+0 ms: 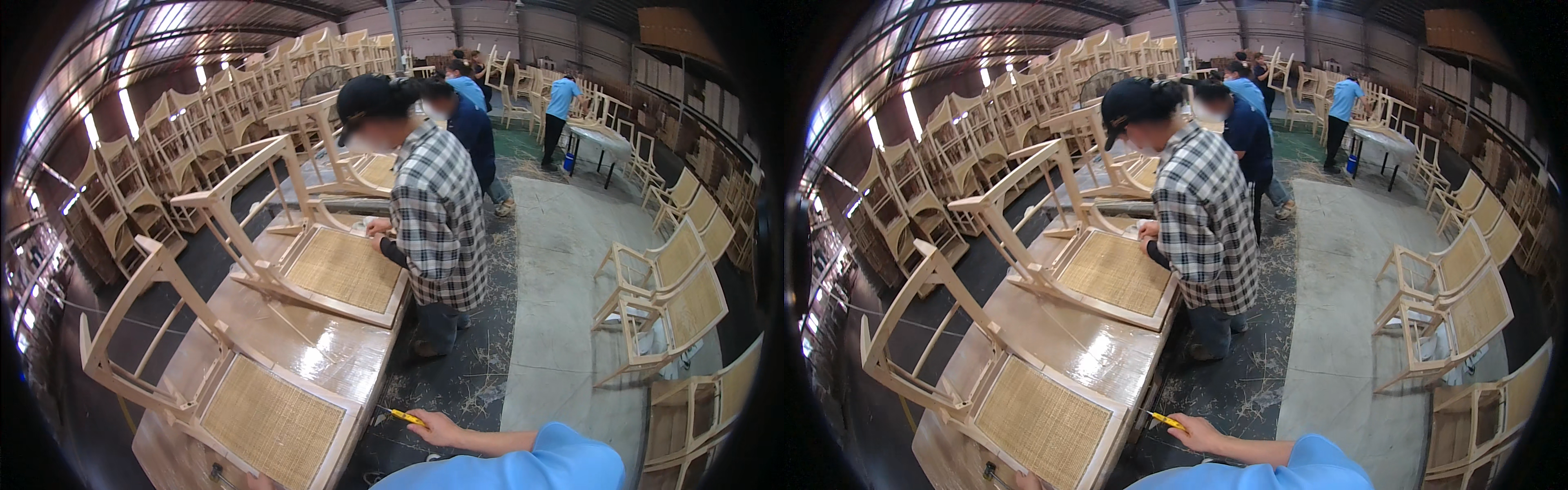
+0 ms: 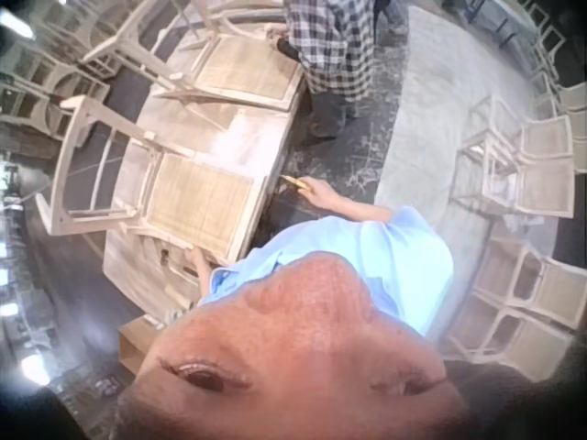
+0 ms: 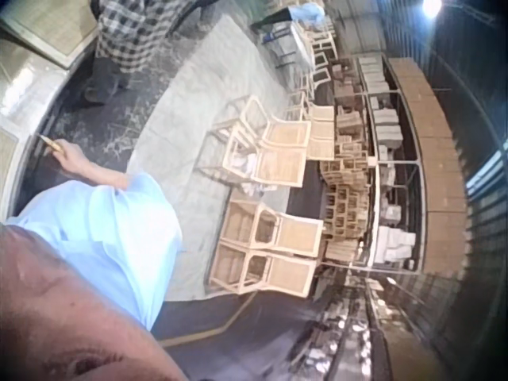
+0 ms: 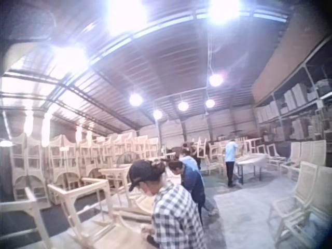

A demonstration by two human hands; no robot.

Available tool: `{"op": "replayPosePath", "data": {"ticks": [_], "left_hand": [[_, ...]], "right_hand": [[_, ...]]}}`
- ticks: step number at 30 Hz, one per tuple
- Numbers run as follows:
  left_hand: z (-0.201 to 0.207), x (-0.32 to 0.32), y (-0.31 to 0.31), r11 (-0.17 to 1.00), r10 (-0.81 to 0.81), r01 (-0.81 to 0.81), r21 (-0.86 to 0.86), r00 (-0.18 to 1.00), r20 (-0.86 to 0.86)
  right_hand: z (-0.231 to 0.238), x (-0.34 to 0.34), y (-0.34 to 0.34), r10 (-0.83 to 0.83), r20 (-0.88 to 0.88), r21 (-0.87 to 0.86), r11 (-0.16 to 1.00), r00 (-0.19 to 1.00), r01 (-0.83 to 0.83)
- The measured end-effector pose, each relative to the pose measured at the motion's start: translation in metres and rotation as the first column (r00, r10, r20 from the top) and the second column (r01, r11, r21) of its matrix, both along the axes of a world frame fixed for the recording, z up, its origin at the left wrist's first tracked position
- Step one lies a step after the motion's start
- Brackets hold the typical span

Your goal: The person assembles a wooden chair by inserting thin wooden strips into the seat frame and tapping them into place with a hammer. They use a utility knife to trim excess material and continue securing the woven seat to the frame.

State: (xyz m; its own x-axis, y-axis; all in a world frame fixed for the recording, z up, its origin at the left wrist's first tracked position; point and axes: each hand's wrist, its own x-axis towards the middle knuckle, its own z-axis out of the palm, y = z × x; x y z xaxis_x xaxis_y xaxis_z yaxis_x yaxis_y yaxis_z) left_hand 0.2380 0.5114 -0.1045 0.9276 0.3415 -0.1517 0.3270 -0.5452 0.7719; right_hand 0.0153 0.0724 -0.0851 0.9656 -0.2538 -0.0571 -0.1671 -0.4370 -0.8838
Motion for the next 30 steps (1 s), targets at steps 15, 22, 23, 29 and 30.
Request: {"op": "replayPosePath", "data": {"ticks": [15, 22, 23, 29, 30], "left_hand": [[-0.01, -0.001, 0.019, 0.989, -0.049, 0.031, -0.143, 0.991, -0.123], [-0.042, 0.026, 0.088, 0.867, -0.164, 0.129, -0.481, 0.986, -0.03], [-0.046, 0.033, 0.076, 0.755, -0.143, 0.091, -0.649, 0.989, -0.029], [-0.068, 0.055, 0.117, 0.814, -0.117, 0.125, -0.567, 0.992, 0.052], [-0.071, 0.055, 0.112, 0.822, -0.143, 0.123, -0.557, 0.99, 0.007]], "right_hand": [[-0.007, 0.035, 0.09, 0.147, 0.103, 0.068, 0.986, 0.984, -0.154], [-0.024, 0.061, 0.175, 0.077, 0.1, 0.037, 0.996, 0.992, -0.081], [-0.027, 0.06, 0.178, 0.081, 0.031, 0.052, 0.995, 0.996, -0.082], [-0.022, 0.082, 0.256, 0.163, -0.131, 0.47, 0.879, 0.978, -0.083], [-0.02, 0.079, 0.261, 0.147, -0.151, 0.462, 0.885, 0.977, -0.062]]}}
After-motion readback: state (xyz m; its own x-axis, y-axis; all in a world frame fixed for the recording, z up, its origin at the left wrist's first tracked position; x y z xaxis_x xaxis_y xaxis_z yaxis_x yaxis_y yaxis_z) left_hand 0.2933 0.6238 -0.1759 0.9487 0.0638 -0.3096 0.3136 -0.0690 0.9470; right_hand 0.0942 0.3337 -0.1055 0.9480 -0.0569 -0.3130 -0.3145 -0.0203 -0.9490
